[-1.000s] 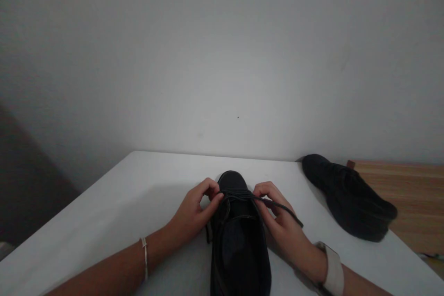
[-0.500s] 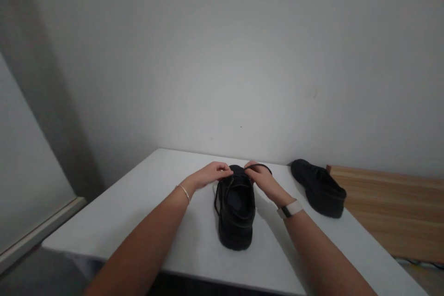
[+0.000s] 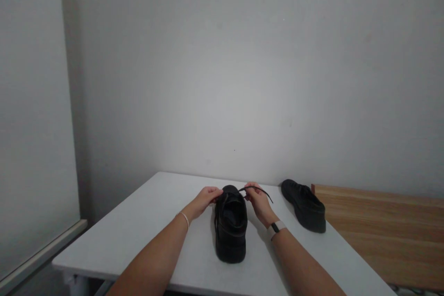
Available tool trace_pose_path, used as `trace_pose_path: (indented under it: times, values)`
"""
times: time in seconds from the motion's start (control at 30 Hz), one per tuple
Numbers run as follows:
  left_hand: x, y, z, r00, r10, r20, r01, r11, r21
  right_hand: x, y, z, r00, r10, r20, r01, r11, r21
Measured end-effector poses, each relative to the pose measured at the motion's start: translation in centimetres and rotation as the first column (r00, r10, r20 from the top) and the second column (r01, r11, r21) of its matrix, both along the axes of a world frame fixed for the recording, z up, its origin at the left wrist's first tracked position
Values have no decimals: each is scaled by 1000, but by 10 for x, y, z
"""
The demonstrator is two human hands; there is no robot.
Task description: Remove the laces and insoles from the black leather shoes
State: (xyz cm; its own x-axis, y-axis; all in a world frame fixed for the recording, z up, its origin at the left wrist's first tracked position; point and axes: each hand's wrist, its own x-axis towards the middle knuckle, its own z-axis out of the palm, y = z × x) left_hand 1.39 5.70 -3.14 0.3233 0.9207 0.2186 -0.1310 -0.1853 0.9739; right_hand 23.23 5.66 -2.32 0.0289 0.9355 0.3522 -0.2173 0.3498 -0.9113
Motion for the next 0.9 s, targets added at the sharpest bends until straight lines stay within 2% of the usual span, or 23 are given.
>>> trace_pose_path:
  times: [0.17, 0.43, 0.6, 0.9]
  values:
    - [-7, -1, 3, 998, -42, 53, 43, 999, -29, 13, 2, 2, 977, 101, -186, -108, 994, -29]
    - [-14, -8, 8, 959, -106, 264, 143, 982, -122, 45, 3, 8, 883, 203, -423, -240, 970, -34]
    - [-23, -3, 10, 916, -130, 380, 197, 970, -144, 60, 10, 7, 837, 256, -484, -307, 951, -27]
    - [-48, -1, 15, 872, -225, 435, 348, 909, -228, 71, 9, 5, 796, 335, -504, -384, 923, 6]
